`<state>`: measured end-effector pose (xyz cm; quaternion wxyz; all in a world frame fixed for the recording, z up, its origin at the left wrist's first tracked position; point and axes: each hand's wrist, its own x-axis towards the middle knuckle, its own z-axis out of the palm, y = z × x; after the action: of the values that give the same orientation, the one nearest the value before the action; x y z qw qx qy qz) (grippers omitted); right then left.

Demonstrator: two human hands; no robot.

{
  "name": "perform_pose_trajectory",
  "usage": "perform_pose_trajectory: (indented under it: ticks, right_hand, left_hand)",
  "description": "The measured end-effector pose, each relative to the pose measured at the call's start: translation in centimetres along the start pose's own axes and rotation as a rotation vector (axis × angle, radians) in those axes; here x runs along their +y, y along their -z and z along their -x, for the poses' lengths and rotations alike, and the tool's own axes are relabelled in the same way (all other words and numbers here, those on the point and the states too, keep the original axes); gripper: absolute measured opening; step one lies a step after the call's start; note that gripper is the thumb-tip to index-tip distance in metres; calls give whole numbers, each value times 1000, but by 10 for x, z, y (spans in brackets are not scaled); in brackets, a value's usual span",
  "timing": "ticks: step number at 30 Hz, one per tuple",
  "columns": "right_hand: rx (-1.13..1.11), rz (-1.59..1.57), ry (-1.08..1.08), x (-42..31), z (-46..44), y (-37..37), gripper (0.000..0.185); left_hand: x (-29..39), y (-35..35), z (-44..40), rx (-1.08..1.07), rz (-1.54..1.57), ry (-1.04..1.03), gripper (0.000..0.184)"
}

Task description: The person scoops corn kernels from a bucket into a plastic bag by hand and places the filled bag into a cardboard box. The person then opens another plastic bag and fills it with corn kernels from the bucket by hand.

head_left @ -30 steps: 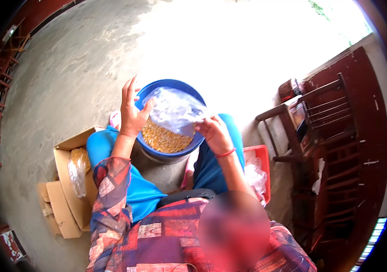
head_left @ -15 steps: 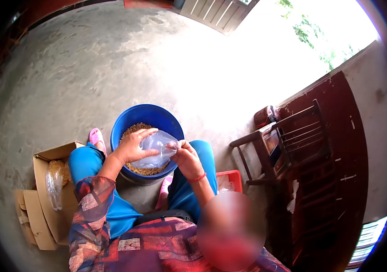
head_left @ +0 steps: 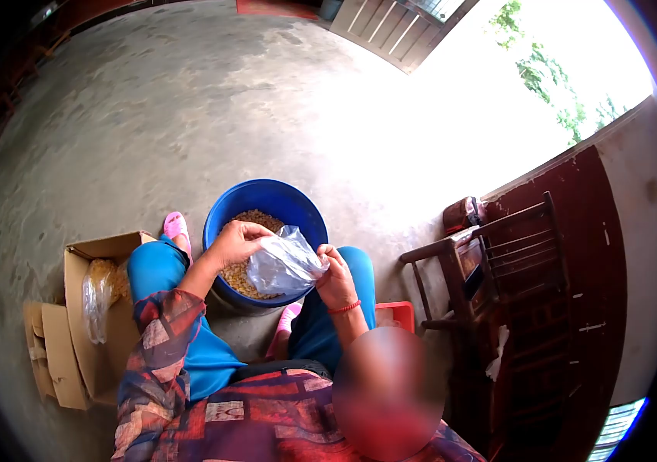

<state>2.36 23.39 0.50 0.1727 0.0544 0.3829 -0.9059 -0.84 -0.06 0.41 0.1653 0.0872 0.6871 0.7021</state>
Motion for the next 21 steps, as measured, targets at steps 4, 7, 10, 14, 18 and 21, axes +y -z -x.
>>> perform_pose_trajectory:
  ticks: [4,7,10,14,18,21]
  right_hand:
    - [32,29,32,-1,-4,-3,11]
    - [43,31,49,-3,-6,0,13]
    - [40,38,100,-6,-11,7,14]
    - [129,64,75,-7,-11,4,13]
    - [6,109,30,-4,-15,-11,16]
    - [-3,81,29,-1,-23,-29,16]
  left_hand:
    - [28,-1,8,-313,101,47,36]
    - [29,-6,12,-467,107,92,46]
    - [31,-4,14,-558,-59,205,53]
    - [23,-6,7,-499,-38,367,44]
    - [17,1,3,-295,104,327,53]
    - [17,-3,8,-207,-274,80,38]
